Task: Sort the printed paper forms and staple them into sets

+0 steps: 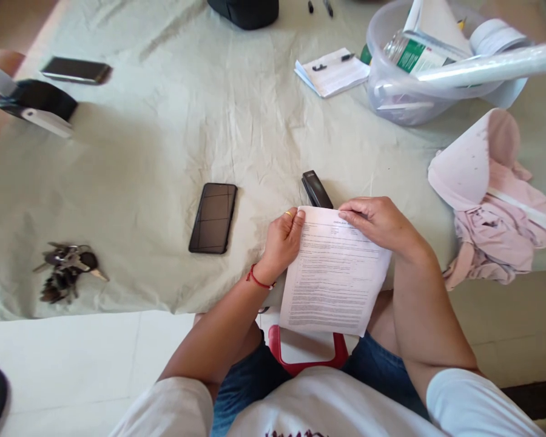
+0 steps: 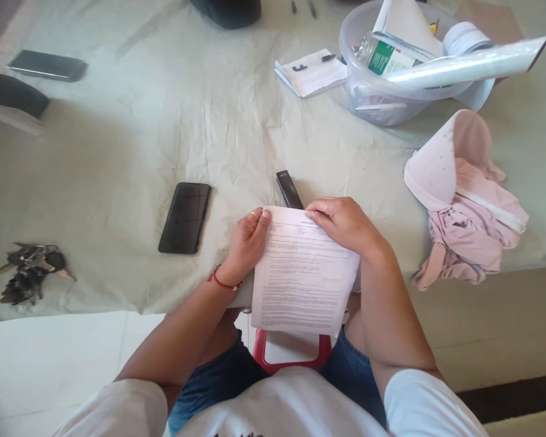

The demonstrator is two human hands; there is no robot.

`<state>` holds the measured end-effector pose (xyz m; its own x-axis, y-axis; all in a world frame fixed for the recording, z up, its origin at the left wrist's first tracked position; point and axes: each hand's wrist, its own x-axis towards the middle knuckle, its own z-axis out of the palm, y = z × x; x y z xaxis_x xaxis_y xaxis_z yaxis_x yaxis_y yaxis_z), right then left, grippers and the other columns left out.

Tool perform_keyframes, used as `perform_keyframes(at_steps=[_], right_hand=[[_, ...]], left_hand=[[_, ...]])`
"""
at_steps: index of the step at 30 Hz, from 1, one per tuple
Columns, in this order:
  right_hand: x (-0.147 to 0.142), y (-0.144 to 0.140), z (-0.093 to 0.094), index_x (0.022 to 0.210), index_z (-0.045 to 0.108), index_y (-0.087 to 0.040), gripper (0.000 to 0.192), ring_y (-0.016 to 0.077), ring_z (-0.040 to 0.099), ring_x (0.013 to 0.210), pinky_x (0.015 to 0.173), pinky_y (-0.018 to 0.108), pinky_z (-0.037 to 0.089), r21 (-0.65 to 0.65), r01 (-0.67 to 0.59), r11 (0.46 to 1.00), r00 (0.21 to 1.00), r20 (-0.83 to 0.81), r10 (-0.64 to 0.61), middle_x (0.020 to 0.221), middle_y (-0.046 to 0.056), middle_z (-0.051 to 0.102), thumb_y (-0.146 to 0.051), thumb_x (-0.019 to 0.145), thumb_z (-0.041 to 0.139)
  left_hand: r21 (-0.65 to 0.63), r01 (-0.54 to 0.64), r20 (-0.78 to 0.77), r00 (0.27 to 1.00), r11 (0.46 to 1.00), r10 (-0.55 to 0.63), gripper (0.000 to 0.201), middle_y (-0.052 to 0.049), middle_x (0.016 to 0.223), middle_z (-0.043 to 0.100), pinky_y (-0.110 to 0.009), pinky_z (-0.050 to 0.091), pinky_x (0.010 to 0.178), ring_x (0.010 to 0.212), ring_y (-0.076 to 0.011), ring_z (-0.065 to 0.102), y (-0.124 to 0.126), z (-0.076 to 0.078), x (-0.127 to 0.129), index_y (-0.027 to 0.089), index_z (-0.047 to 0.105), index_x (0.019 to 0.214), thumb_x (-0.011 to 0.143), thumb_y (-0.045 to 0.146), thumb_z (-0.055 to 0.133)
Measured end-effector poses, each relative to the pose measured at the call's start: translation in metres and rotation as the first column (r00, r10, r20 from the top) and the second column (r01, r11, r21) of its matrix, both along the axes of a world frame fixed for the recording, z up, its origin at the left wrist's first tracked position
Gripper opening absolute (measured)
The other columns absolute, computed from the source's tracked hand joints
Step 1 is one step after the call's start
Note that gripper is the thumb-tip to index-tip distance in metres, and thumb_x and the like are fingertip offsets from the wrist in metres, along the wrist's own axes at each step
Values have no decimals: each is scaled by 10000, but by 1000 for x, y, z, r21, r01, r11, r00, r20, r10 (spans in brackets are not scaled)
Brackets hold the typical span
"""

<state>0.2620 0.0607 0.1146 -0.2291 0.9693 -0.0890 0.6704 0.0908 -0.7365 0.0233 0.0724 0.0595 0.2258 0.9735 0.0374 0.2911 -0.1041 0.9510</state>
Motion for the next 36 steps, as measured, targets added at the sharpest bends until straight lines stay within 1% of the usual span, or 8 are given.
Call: perform_keyframes(at_steps=[5, 12, 16, 19, 21, 23, 26, 36], right_hand=[[36, -1, 6, 939, 859, -240, 287, 228, 749, 882, 783, 337, 516, -182, 104, 978, 994, -14, -108, 951, 23, 839, -460, 954, 675], [55, -1, -2, 881, 852, -236, 284, 225, 714, 868, 825, 362, 512, -200, 191, 961, 975, -77, -210, 891, 18, 820, -492, 908, 731], [54, 0, -12, 846, 824, -233, 253, 196, 679, 818, 823, 356, 530, -169, 320, 932, 917, -194, -350, 847, 13, 783, -484, 868, 804], [47, 2, -22, 885, 800, -235, 312, 182, 666, 782, 789, 351, 567, -191, 403, 895, 814, -372, -446, 855, 14, 764, -535, 826, 860], [41, 3, -28, 954, 790, -245, 378, 180, 679, 790, 781, 348, 590, -243, 418, 875, 741, -466, -483, 889, 13, 770, -588, 821, 875], [36, 2, -32, 1005, 786, -250, 419, 180, 700, 806, 796, 347, 606, -302, 390, 870, 703, -511, -493, 916, 13, 783, -611, 819, 890], [30, 1, -36, 1007, 797, -237, 421, 188, 726, 822, 840, 360, 623, -348, 342, 873, 699, -527, -484, 905, 13, 791, -558, 777, 943], [27, 3, -40, 845, 768, -224, 281, 184, 661, 749, 728, 347, 569, -269, 439, 857, 735, -441, -515, 802, 0, 738, -459, 740, 882]], left_hand=[[77, -33, -87, 995, 996, 40, 566, 43, 609, 341, -330, 275, 589, 582, -143, 322, 9, -1, -8, 256, 295, 704, 1120, 602, 465], [144, -69, -180, 979, 987, 94, 488, 51, 593, 336, -320, 263, 590, 579, -143, 318, 15, -2, -12, 256, 310, 708, 1118, 470, 466], [163, -100, -196, 972, 981, 132, 470, 51, 589, 351, -322, 257, 596, 580, -144, 320, 18, -1, -15, 257, 320, 712, 1114, 445, 475], [176, -150, -184, 966, 973, 182, 471, 44, 590, 379, -328, 252, 595, 582, -146, 329, 22, -3, -18, 255, 335, 712, 1120, 438, 485], [179, -198, -167, 959, 964, 228, 485, 40, 597, 381, -332, 249, 594, 588, -147, 333, 25, -6, -21, 254, 332, 709, 1123, 446, 496], [177, -246, -145, 951, 953, 273, 509, 40, 605, 365, -338, 243, 594, 594, -147, 330, 29, -9, -24, 254, 320, 704, 1123, 475, 508], [163, -280, -111, 948, 946, 299, 535, 40, 616, 355, -349, 239, 596, 597, -146, 330, 33, -11, -27, 256, 317, 700, 1120, 520, 517], [165, -280, -89, 951, 946, 297, 545, 39, 630, 351, -355, 247, 607, 613, -152, 334, 28, -7, -23, 256, 313, 715, 1116, 563, 516]])
